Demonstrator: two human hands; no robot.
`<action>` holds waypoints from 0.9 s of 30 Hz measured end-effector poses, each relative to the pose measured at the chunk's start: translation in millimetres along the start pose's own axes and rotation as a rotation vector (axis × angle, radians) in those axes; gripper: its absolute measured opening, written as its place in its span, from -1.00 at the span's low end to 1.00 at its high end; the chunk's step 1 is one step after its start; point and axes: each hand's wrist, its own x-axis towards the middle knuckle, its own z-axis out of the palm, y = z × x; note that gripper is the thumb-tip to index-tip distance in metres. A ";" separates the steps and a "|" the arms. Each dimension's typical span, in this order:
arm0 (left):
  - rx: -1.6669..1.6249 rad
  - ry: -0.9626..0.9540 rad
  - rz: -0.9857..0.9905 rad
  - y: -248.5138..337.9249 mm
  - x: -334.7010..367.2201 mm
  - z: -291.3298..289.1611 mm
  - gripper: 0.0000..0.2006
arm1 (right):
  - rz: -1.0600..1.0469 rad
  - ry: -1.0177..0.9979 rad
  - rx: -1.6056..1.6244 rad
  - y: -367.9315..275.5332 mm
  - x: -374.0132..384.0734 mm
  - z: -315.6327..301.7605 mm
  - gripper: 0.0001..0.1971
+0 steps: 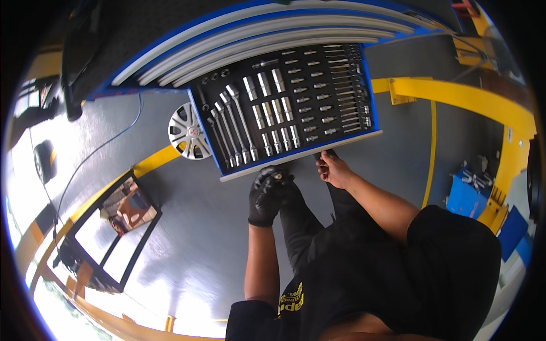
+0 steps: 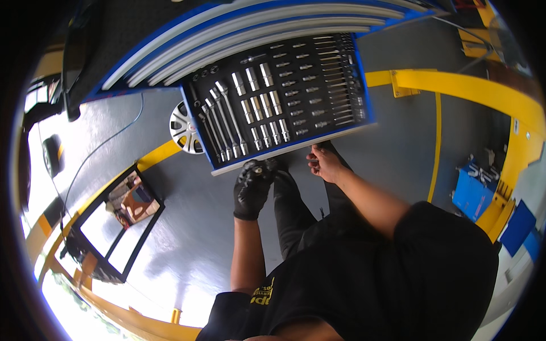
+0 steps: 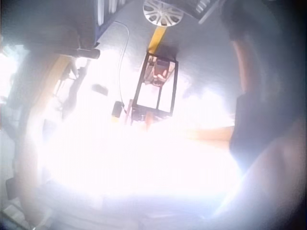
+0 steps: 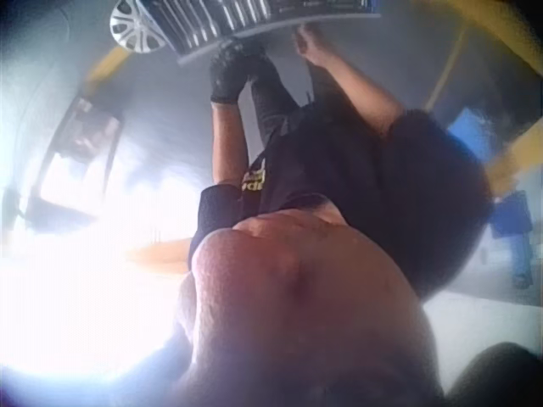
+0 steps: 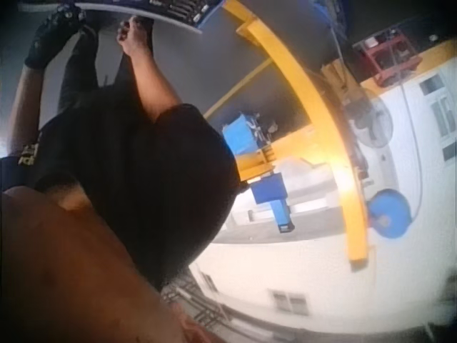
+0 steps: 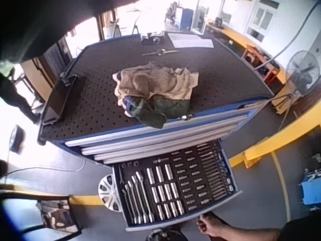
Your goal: The person cleans a small metal fastener with a rag, then opens a tool chest drawer to select a socket and attach it to the fastener. They walk to a workbench and place the fastener on the bench while another person sprays a can nearby. The person then returns to the tool chest and opens additional drawers.
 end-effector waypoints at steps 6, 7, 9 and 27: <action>0.023 0.014 0.013 3.7 -13.1 1.7 -0.79 | 0.041 0.088 -0.021 -7.4 -3.0 11.1 -0.66; -0.257 -0.004 -0.078 1.4 -14.3 1.2 -0.81 | 0.063 0.093 0.010 -9.9 -2.3 15.6 -0.61; -0.584 -0.017 -0.195 0.2 -12.2 1.2 -0.83 | 0.026 0.027 0.051 -29.3 4.3 31.0 -0.58; -0.598 -0.078 -0.184 13.2 -23.8 23.5 -0.87 | -0.484 -0.585 0.452 -244.2 34.5 133.5 -0.96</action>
